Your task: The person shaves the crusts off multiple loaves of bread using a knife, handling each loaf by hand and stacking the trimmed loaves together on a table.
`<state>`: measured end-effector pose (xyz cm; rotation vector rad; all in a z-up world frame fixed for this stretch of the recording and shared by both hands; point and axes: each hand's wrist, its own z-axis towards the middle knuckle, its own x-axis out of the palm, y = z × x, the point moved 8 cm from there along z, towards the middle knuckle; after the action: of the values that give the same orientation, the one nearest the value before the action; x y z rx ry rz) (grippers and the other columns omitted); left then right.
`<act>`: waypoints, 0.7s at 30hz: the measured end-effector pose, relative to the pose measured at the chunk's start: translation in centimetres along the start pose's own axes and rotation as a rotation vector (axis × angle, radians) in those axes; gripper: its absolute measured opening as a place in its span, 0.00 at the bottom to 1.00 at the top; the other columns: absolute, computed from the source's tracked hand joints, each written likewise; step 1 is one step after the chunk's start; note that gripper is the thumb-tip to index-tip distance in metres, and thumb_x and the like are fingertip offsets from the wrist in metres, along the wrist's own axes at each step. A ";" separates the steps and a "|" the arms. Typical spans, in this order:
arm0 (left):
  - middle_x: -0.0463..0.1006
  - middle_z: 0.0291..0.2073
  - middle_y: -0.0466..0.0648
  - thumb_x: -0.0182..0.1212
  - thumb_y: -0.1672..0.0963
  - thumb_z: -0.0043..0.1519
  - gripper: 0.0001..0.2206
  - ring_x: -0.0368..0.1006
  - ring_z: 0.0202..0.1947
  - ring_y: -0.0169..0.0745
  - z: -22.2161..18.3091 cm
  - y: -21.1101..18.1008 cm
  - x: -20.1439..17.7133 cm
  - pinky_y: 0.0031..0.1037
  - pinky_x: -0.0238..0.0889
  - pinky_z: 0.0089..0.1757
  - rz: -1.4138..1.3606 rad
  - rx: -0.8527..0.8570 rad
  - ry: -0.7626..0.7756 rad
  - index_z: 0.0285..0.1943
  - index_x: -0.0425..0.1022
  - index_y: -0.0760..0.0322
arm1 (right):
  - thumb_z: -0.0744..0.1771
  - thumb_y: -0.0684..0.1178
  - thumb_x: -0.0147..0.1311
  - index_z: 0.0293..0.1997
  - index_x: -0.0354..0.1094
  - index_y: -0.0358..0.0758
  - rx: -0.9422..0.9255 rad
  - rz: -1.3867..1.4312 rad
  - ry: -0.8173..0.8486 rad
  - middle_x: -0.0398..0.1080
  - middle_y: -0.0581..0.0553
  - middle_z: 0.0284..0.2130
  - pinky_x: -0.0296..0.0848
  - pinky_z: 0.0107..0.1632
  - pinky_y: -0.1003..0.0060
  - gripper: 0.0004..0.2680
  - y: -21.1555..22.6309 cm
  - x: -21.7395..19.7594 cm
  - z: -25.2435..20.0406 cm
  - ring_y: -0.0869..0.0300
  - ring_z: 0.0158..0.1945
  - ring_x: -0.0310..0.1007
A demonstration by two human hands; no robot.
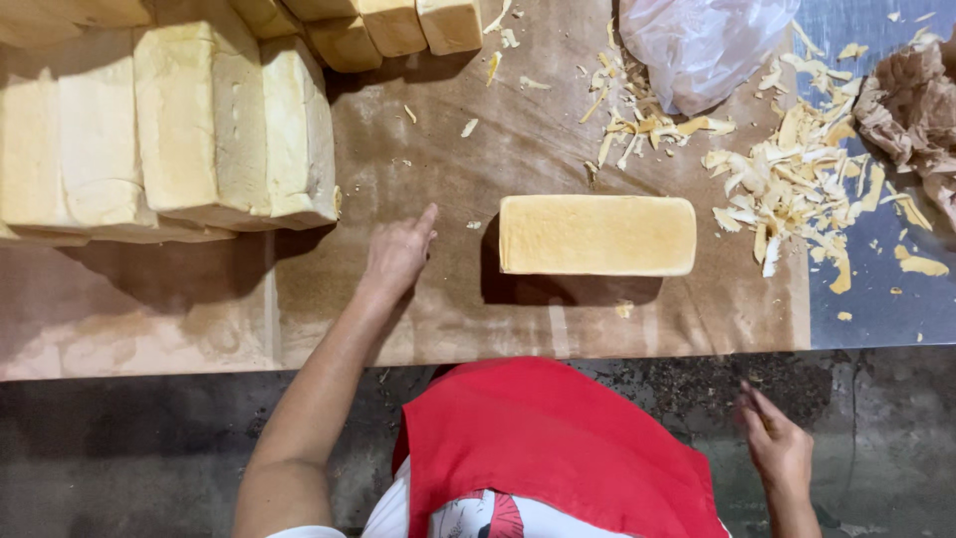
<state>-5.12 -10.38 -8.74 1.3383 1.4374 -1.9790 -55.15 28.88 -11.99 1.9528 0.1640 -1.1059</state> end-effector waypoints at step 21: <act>0.75 0.50 0.46 0.66 0.62 0.56 0.13 0.69 0.57 0.46 -0.8 -16.9 1.2 0.42 0.53 0.59 -0.139 0.480 -0.254 0.49 0.80 0.58 | 0.64 0.47 0.68 0.53 0.78 0.52 -0.729 -0.526 -0.191 0.74 0.52 0.33 0.71 0.37 0.64 0.13 25.3 -0.3 -3.5 0.59 0.33 0.70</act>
<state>-17.62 -2.22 -0.61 1.1214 0.9989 -2.5929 -40.77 15.86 4.70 1.1636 0.8825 -1.3132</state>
